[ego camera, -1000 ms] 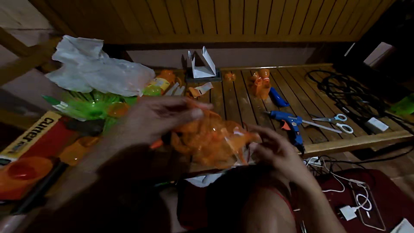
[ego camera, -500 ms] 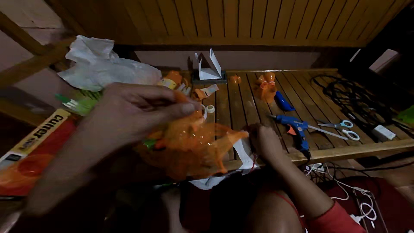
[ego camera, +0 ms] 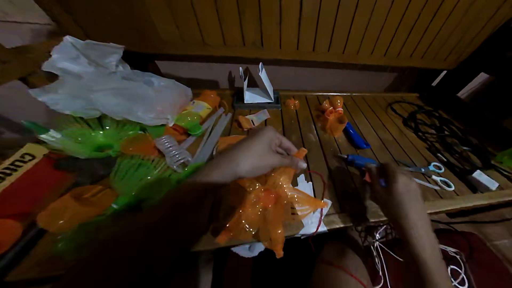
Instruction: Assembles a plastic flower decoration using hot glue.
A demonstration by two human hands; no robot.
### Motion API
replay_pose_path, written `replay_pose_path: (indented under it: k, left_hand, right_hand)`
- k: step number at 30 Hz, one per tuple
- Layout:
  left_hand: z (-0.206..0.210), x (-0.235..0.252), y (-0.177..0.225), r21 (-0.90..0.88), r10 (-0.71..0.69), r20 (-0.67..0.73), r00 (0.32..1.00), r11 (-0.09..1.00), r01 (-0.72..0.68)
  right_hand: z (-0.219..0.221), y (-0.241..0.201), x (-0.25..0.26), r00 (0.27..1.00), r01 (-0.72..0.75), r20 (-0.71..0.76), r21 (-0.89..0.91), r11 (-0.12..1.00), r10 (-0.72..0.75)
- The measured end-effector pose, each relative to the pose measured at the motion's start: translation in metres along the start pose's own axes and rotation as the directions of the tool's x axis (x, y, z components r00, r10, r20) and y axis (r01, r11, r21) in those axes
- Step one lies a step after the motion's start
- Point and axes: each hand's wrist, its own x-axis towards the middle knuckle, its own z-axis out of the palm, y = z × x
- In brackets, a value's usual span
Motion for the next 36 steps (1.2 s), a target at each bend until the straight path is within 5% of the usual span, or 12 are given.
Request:
replay_pose_path:
  k: [5, 11, 14, 18, 21, 28, 36]
  left_hand:
    - [0.014, 0.021, -0.008, -0.081, -0.103, 0.148, 0.984, 0.99, 0.116]
    - [0.016, 0.026, -0.021, -0.218, -0.161, 0.143, 0.977, 0.957, 0.19]
    - [0.015, 0.024, -0.024, -0.272, -0.204, 0.057, 0.977, 0.939, 0.212]
    - [0.006, 0.031, -0.022, -0.261, -0.158, -0.034, 0.987, 0.955, 0.144]
    - [-0.01, 0.051, -0.017, -0.142, -0.076, -0.126, 0.989, 0.988, 0.058]
    - [-0.03, 0.08, -0.006, -0.028, 0.02, -0.27, 0.963, 0.999, -0.028]
    - [-0.035, 0.076, -0.018, 0.007, -0.064, -0.342, 0.938, 0.998, 0.07]
  right_hand:
    - [0.005, 0.032, 0.003, 0.953, -0.273, 0.114, -0.09, 0.958, 0.282]
    - [0.002, 0.048, 0.029, 0.93, -0.317, 0.219, 0.068, 0.946, 0.296]
    - [0.004, 0.061, 0.027, 0.954, -0.295, 0.134, 0.264, 0.918, 0.268]
    - [-0.006, 0.04, 0.021, 0.975, -0.187, 0.059, 0.738, 0.649, 0.214]
    - [-0.025, 0.001, 0.033, 0.991, -0.083, 0.025, 0.885, 0.458, 0.132]
    - [-0.038, -0.074, 0.124, 0.936, 0.331, -0.238, 0.846, 0.418, -0.261]
    - [0.052, -0.052, 0.124, 0.842, 0.531, -0.379, 0.708, 0.466, -0.383]
